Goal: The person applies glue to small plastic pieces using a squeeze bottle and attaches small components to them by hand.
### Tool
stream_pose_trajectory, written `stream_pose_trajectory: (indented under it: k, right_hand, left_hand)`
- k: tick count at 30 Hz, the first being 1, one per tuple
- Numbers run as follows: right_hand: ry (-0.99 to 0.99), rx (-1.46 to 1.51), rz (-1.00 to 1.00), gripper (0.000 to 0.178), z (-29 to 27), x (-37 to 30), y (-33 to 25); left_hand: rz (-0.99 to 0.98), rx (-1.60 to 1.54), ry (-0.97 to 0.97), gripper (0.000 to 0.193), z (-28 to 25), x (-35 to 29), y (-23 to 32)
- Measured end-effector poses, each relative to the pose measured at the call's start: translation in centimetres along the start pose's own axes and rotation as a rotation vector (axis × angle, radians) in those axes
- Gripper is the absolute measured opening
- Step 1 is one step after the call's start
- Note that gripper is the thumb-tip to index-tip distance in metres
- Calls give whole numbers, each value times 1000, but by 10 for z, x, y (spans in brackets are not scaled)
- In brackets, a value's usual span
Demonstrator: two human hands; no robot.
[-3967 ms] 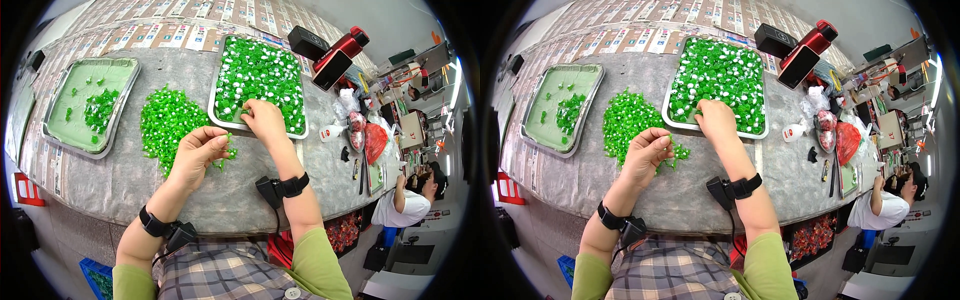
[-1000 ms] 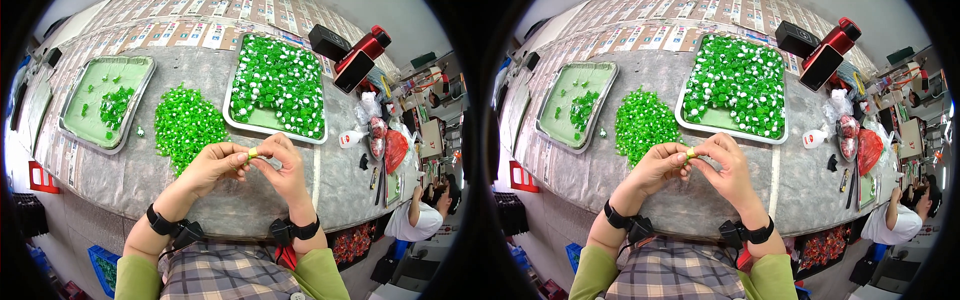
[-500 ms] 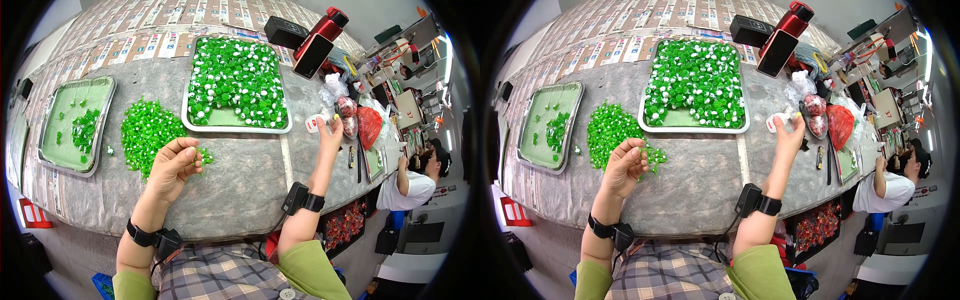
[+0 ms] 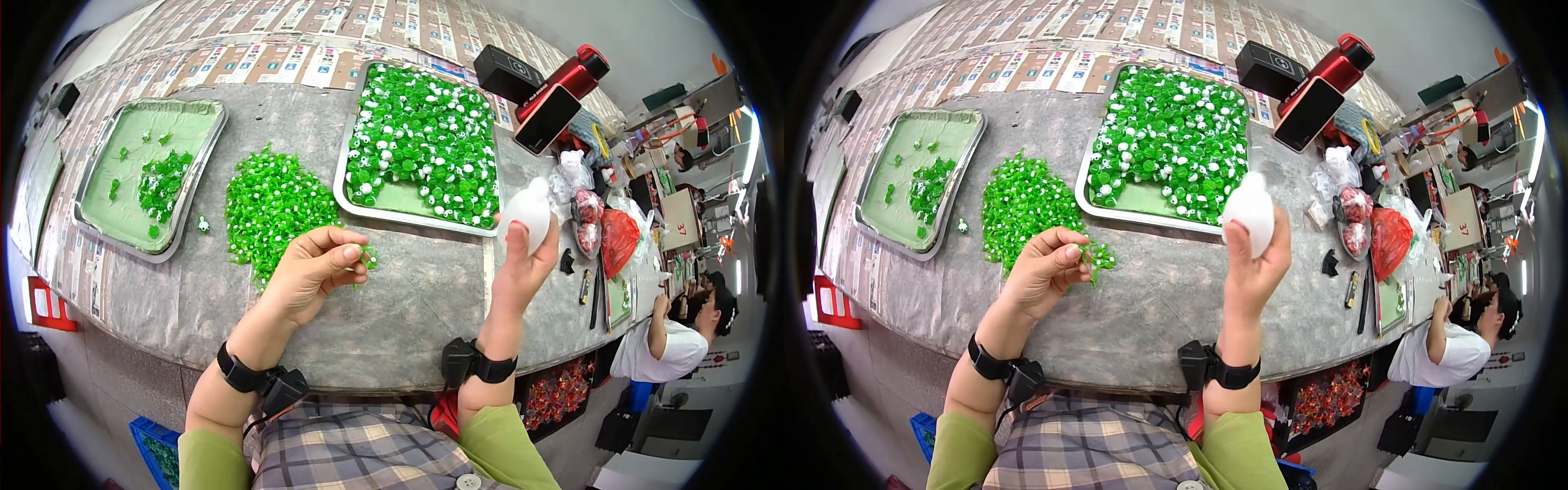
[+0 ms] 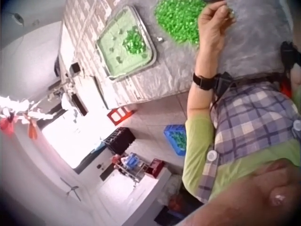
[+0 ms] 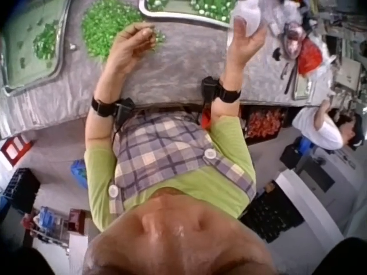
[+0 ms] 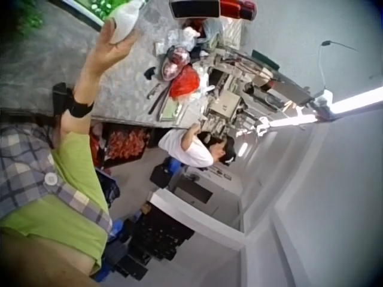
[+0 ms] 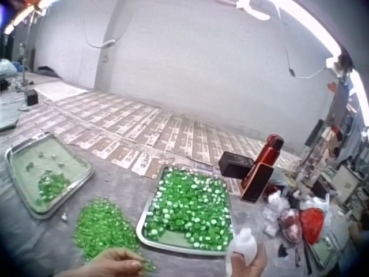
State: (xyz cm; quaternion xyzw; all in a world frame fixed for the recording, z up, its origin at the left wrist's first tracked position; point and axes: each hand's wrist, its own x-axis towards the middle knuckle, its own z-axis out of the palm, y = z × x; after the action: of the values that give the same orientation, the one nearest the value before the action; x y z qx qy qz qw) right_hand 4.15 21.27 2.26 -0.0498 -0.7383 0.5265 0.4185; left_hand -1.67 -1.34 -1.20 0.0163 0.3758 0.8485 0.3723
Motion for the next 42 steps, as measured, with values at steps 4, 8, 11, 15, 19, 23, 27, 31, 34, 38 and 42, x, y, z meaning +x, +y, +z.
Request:
stream_pose_trajectory:
  k: [4,8,11,15,19,23,27,31,34,38,42]
  right_hand:
    - [44,0,-115,48,18,-18,-19]
    - [-4,128,-107,49,24,-22,-26]
    - [-31,191,-132,51,24,-27,-25]
    - [-103,61,-131,50,20,-29,-26]
    - [-166,-20,-168,50,23,-30,-28]
    - [-167,-32,-163,50,23,-32,-25]
    - [-182,-31,-147,49,22,-33,-25]
    - [-202,-68,-203,48,26,-30,-29]
    - [-132,59,-168,47,26,-31,-28]
    - [-133,51,-137,45,24,-31,-27]
    - [-138,25,-138,44,23,-31,-23]
  left_hand:
    - [0,-21,-8,14,-1,1,0]
    - [-9,-31,5,12,-2,2,-3]
    - [-11,-31,8,11,-2,3,-4]
    - [-15,-27,5,11,-1,3,-5]
    - [-22,-10,43,11,-1,3,-5]
    - [-29,-12,7,11,-2,2,-4]
    - [-30,-10,0,11,-2,2,-4]
    - [-32,5,-6,12,-2,2,-4]
    - [-35,6,-14,12,-3,2,-4]
    - [-39,6,-12,12,-1,2,-5]
    - [-41,18,31,15,2,3,-5]
